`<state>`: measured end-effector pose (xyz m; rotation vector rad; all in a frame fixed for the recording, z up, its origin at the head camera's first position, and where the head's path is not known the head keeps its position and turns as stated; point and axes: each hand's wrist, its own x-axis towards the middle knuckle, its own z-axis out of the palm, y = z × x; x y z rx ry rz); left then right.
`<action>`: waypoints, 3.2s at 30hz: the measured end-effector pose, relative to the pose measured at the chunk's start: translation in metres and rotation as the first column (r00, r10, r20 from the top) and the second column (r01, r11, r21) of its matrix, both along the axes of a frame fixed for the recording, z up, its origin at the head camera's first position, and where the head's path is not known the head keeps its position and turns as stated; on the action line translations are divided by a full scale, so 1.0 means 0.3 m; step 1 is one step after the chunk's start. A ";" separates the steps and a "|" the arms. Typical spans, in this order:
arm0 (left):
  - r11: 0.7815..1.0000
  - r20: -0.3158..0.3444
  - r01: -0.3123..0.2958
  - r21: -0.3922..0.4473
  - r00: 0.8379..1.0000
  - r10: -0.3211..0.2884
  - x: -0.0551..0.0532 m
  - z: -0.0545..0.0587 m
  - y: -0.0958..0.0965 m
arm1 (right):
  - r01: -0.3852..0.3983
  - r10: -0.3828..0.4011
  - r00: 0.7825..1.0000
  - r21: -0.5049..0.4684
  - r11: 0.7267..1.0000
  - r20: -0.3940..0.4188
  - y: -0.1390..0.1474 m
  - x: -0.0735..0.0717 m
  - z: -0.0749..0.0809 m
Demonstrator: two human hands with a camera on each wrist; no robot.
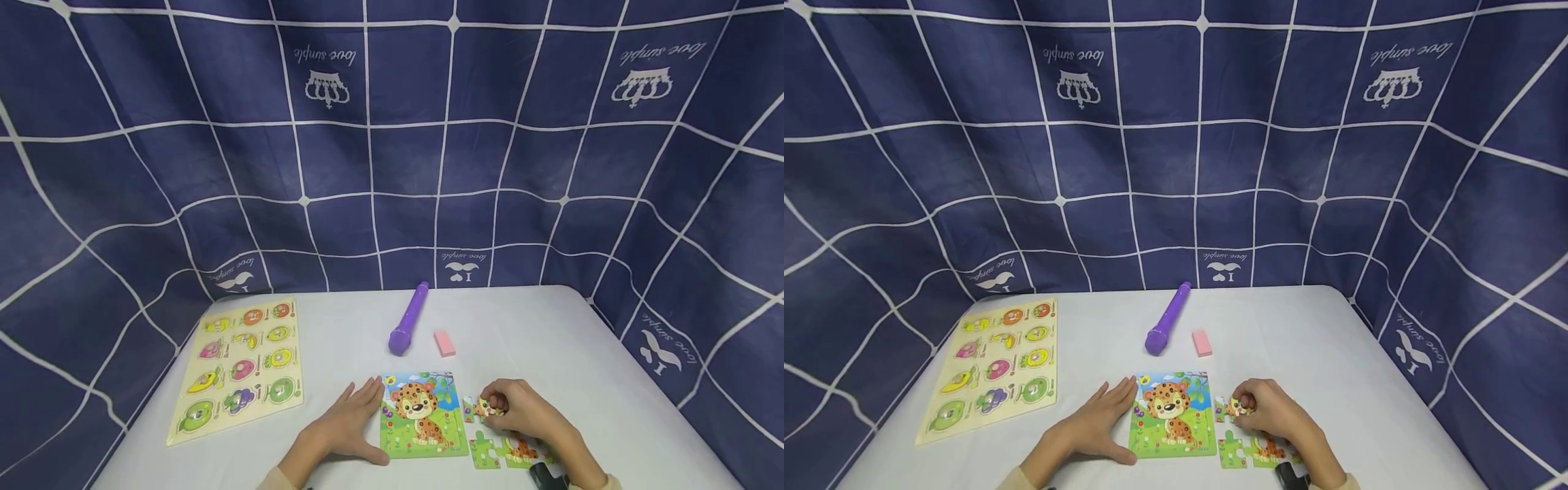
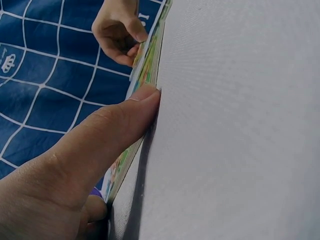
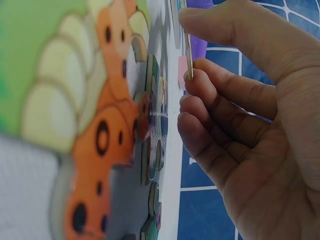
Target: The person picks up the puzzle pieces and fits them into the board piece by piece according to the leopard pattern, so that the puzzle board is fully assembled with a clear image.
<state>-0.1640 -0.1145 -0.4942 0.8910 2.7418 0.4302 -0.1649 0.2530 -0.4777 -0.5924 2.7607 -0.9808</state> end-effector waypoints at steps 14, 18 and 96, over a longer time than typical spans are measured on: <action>1.000 -0.003 -0.009 0.000 1.000 0.009 -0.028 0.028 0.000 | 0.025 -0.024 0.999 0.038 0.999 -0.047 -0.005 -0.023 0.027; 1.000 0.006 -0.020 0.003 1.000 0.020 -0.027 0.030 -0.004 | 0.029 -0.027 0.998 0.040 0.999 -0.048 -0.015 -0.022 0.028; 1.000 0.062 -0.008 -0.007 0.998 0.008 -0.017 0.009 0.002 | -0.182 0.194 0.977 0.123 0.976 -0.087 -0.448 -0.077 0.023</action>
